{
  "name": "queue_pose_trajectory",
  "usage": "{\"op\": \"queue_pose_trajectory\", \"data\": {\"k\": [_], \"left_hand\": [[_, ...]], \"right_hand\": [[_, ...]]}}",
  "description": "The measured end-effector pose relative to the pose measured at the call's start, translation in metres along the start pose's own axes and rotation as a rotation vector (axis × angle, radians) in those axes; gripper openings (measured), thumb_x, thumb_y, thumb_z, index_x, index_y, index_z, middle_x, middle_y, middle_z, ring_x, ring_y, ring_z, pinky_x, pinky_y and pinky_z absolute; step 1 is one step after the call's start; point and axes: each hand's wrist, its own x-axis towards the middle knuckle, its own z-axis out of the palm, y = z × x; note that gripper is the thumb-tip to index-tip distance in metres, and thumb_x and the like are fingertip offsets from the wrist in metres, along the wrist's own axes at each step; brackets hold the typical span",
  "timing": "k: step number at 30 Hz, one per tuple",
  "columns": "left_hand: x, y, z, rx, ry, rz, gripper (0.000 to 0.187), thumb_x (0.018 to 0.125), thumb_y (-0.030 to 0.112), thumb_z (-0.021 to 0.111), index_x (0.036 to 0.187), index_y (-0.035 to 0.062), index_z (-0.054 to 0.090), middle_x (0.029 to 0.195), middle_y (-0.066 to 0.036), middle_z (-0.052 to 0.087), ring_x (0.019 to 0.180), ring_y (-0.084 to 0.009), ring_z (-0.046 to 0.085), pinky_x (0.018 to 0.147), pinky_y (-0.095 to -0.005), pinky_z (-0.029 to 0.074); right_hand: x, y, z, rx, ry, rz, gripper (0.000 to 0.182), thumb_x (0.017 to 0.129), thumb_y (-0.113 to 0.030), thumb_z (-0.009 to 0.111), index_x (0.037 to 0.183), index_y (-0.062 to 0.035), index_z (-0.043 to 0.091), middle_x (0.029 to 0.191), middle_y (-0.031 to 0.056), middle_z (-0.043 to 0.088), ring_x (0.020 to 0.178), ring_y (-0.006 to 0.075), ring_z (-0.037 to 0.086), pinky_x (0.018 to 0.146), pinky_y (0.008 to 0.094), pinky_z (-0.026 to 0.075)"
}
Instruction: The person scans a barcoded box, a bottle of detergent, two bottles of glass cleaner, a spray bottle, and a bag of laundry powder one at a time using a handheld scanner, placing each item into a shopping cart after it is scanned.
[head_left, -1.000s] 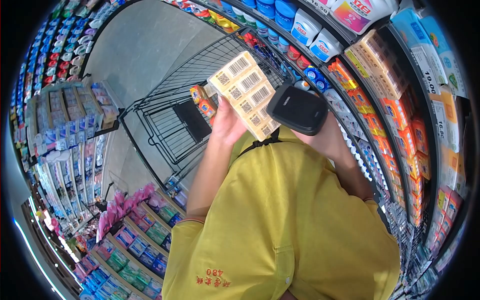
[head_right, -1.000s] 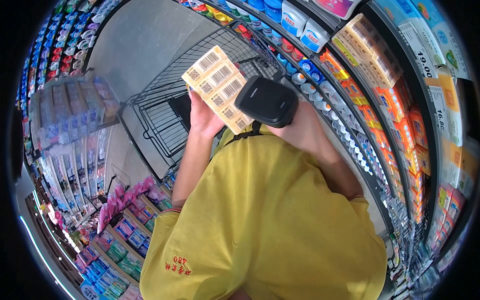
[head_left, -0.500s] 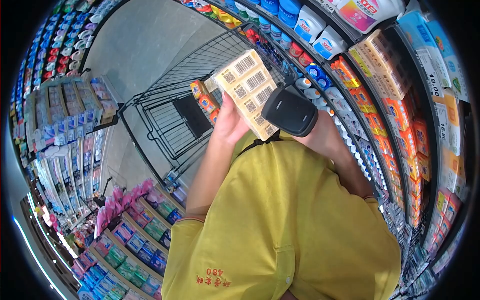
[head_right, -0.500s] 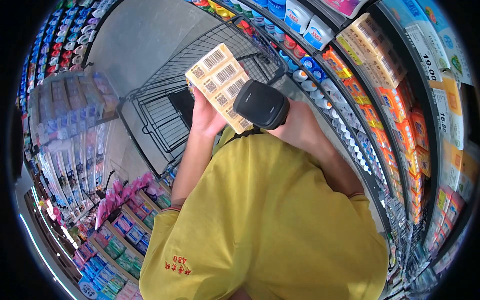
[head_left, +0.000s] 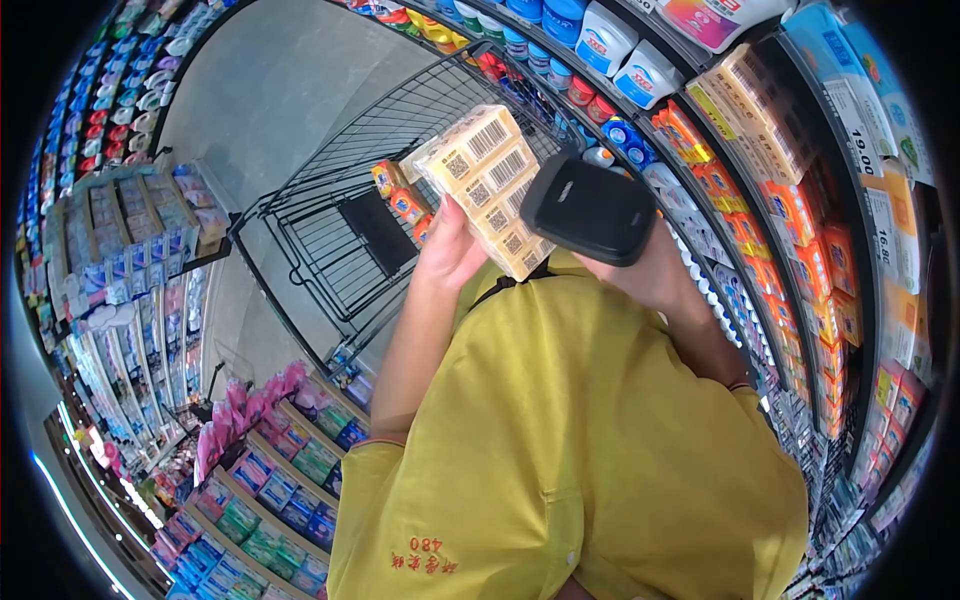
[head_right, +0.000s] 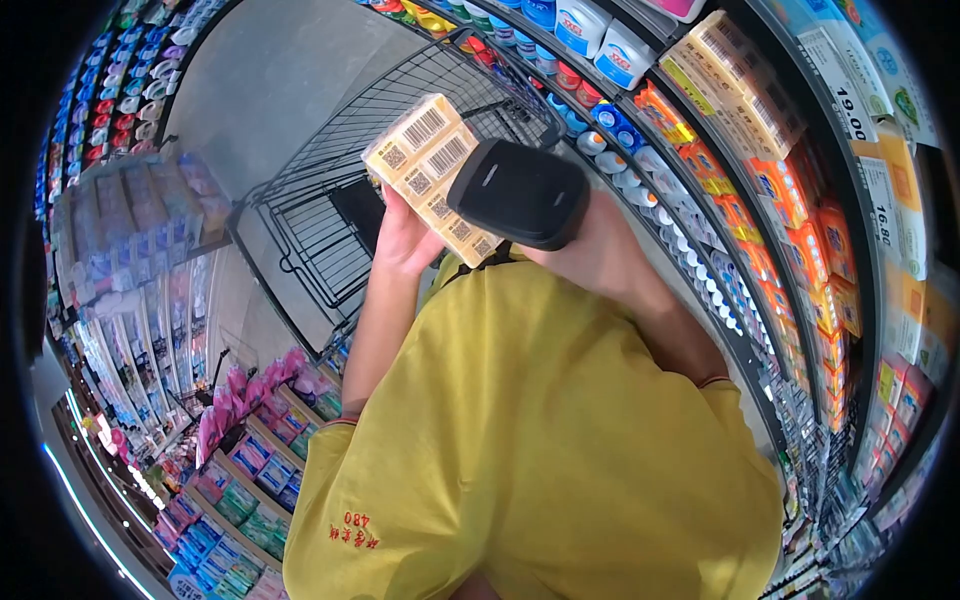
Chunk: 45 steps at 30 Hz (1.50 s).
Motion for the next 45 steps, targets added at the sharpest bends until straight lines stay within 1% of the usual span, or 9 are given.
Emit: {"op": "queue_pose_trajectory", "data": {"k": [3, 9, 19, 21, 25, 28, 33, 39, 45], "left_hand": [[-0.001, -0.001, -0.005, 0.0, -0.014, 0.0, 0.068, 0.087, 0.049, 0.055, 0.14, 0.0097, 0.036, 0.138, -0.009, 0.045, 0.126, -0.025, 0.045, 0.104, -0.0441, 0.037], [0.0, 0.001, -0.004, 0.016, -0.014, -0.006, 0.069, 0.086, 0.049, 0.058, 0.138, 0.0088, 0.038, 0.136, -0.008, 0.047, 0.124, -0.0241, 0.046, 0.103, -0.0434, 0.039], [0.004, 0.006, -0.016, 0.056, 0.035, 0.005, 0.07, 0.084, 0.047, 0.062, 0.137, 0.0093, 0.039, 0.134, -0.007, 0.049, 0.122, -0.024, 0.048, 0.102, -0.0446, 0.04], [0.005, 0.009, -0.018, 0.052, 0.048, 0.003, 0.07, 0.083, 0.048, 0.063, 0.137, 0.0095, 0.04, 0.133, -0.007, 0.05, 0.122, -0.0241, 0.048, 0.102, -0.045, 0.04], [0.005, 0.016, -0.018, 0.057, 0.065, 0.007, 0.077, 0.078, 0.047, 0.069, 0.136, 0.008, 0.039, 0.131, -0.008, 0.05, 0.121, -0.025, 0.049, 0.102, -0.0455, 0.04], [0.006, 0.015, -0.015, 0.095, -0.001, -0.041, 0.085, 0.074, 0.046, 0.074, 0.138, 0.0057, 0.035, 0.133, -0.009, 0.048, 0.122, -0.0254, 0.048, 0.102, -0.0455, 0.04], [0.002, 0.013, 0.009, 0.287, -0.035, -0.119, 0.102, 0.067, 0.015, 0.081, 0.145, 0.0029, 0.017, 0.14, -0.012, 0.039, 0.13, -0.0244, 0.039, 0.107, -0.0414, 0.033], [0.013, 0.009, 0.013, 0.371, -0.096, -0.133, 0.115, 0.069, 0.011, 0.079, 0.148, 0.0049, -0.004, 0.145, -0.012, 0.031, 0.134, -0.023, 0.032, 0.11, -0.0401, 0.025], [0.014, 0.021, -0.017, 0.397, -0.183, -0.146, 0.112, 0.071, 0.01, 0.075, 0.149, 0.0066, -0.006, 0.147, -0.013, 0.027, 0.137, -0.0231, 0.026, 0.112, -0.0399, 0.021]], "right_hand": [[0.007, -0.013, -0.008, -0.457, 0.121, -0.302, 0.034, 0.072, -0.001, 0.07, 0.105, -0.0013, 0.061, 0.088, 0.0065, 0.066, 0.079, 0.0148, 0.063, 0.069, 0.0285, 0.049], [0.0, -0.004, -0.018, -0.057, 0.157, 0.045, 0.032, 0.074, -0.013, 0.07, 0.104, -0.0062, 0.062, 0.101, 0.0085, 0.066, 0.093, 0.0242, 0.063, 0.083, 0.0316, 0.049], [-0.017, -0.013, -0.03, -0.173, 0.253, -0.034, 0.036, 0.072, -0.007, 0.073, 0.106, -0.0028, 0.061, 0.1, 0.0083, 0.066, 0.091, 0.0206, 0.063, 0.083, 0.0303, 0.049], [-0.025, -0.01, -0.034, 0.158, 0.321, -0.075, 0.02, 0.078, 0.002, 0.065, 0.098, 0.0001, 0.061, 0.066, 0.0021, 0.057, 0.052, 0.0084, 0.052, 0.047, 0.0229, 0.041], [-0.008, 0.001, -0.043, 0.406, 0.27, 0.048, 0.017, 0.079, -0.001, 0.066, 0.095, 0.0011, 0.061, 0.07, 0.0025, 0.06, 0.052, 0.0079, 0.052, 0.048, 0.0237, 0.041], [0.028, 0.05, -0.037, 0.588, 0.223, 0.162, 0.019, 0.083, -0.006, 0.066, 0.099, 0.0009, 0.059, 0.073, 0.0027, 0.06, 0.061, 0.0087, 0.056, 0.057, 0.0244, 0.045], [0.037, 0.089, -0.009, 0.589, 0.146, 0.141, 0.025, 0.082, -0.006, 0.069, 0.103, -0.0002, 0.058, 0.092, 0.0056, 0.063, 0.081, 0.0133, 0.061, 0.075, 0.0272, 0.05], [0.046, 0.069, 0.0, 0.738, -0.008, 0.02, 0.057, 0.079, -0.007, 0.073, 0.129, -0.0011, 0.048, 0.115, 0.0072, 0.062, 0.103, 0.0171, 0.06, 0.087, 0.0314, 0.048], [0.071, 0.07, 0.007, 0.598, -0.131, 0.033, 0.06, 0.076, -0.006, 0.075, 0.13, -0.0005, 0.048, 0.115, 0.0074, 0.061, 0.104, 0.0163, 0.059, 0.09, 0.0321, 0.048]]}}
